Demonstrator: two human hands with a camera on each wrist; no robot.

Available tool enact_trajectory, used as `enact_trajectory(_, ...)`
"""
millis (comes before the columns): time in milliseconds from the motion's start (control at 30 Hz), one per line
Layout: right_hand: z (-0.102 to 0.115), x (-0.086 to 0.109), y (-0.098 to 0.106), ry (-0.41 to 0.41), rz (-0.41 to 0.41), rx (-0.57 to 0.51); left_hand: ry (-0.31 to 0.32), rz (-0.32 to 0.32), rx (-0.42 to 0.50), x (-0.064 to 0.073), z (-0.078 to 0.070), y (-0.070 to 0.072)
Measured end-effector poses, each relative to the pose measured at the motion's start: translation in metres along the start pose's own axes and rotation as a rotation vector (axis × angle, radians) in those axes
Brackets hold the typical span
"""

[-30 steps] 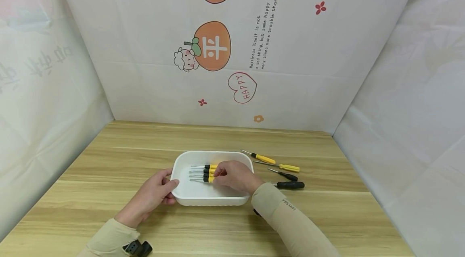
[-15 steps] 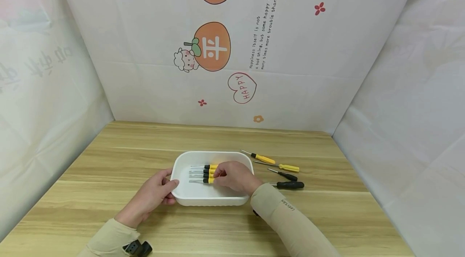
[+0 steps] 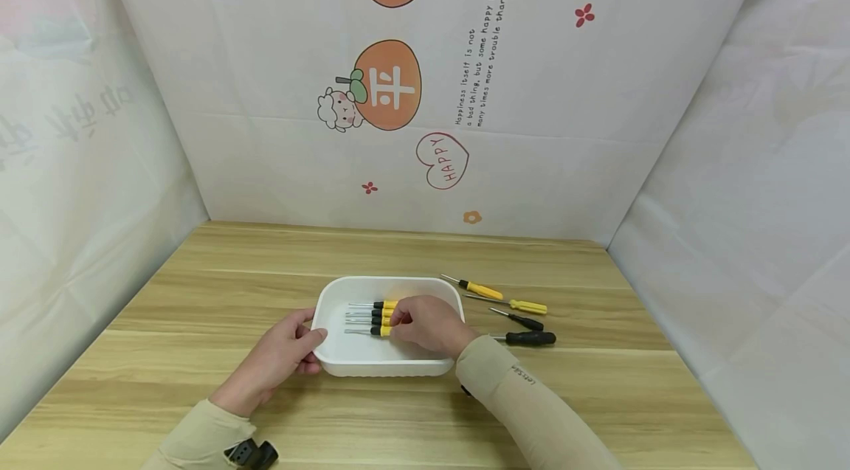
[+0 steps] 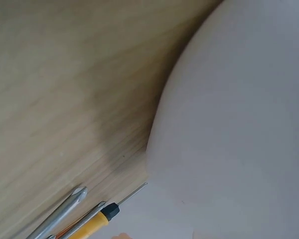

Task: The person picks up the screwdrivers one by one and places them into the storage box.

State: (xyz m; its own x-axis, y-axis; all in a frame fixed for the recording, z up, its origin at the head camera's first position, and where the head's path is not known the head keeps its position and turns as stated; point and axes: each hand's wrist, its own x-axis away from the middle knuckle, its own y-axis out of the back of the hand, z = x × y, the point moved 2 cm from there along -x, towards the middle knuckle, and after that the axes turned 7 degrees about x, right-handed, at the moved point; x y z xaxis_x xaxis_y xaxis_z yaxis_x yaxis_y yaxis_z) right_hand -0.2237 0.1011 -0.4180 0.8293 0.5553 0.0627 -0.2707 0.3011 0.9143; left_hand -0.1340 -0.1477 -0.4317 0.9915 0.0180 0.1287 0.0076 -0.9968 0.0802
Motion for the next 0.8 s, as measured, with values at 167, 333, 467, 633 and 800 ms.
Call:
enact_trajectory(167,-0.0003,-0.0007,-0.0013,-0.002,-0.004,0.011,0.001,-0.004,-0.001,0.0001,-0.0002,0.0003)
enact_trajectory(333,0.0001,-0.0014,-0.0015,0.006,-0.011,0.029,0.006,-0.002,0.002,0.0004,-0.0008,0.0005)
enact_trajectory(467,0.0005,-0.0022,-0.0028,0.009,-0.017,0.061,0.017,-0.001,0.007,-0.0002,-0.0008,0.0000)
enact_trajectory(633,0.0016,-0.0020,-0.0042,0.011,-0.022,0.093,0.021,0.000,0.008,-0.0011,0.0002,-0.0001)
enact_trajectory(800,0.0031,-0.0014,-0.0036,-0.007,-0.014,0.100,0.024,0.000,0.007,-0.0013,0.0006,0.0001)
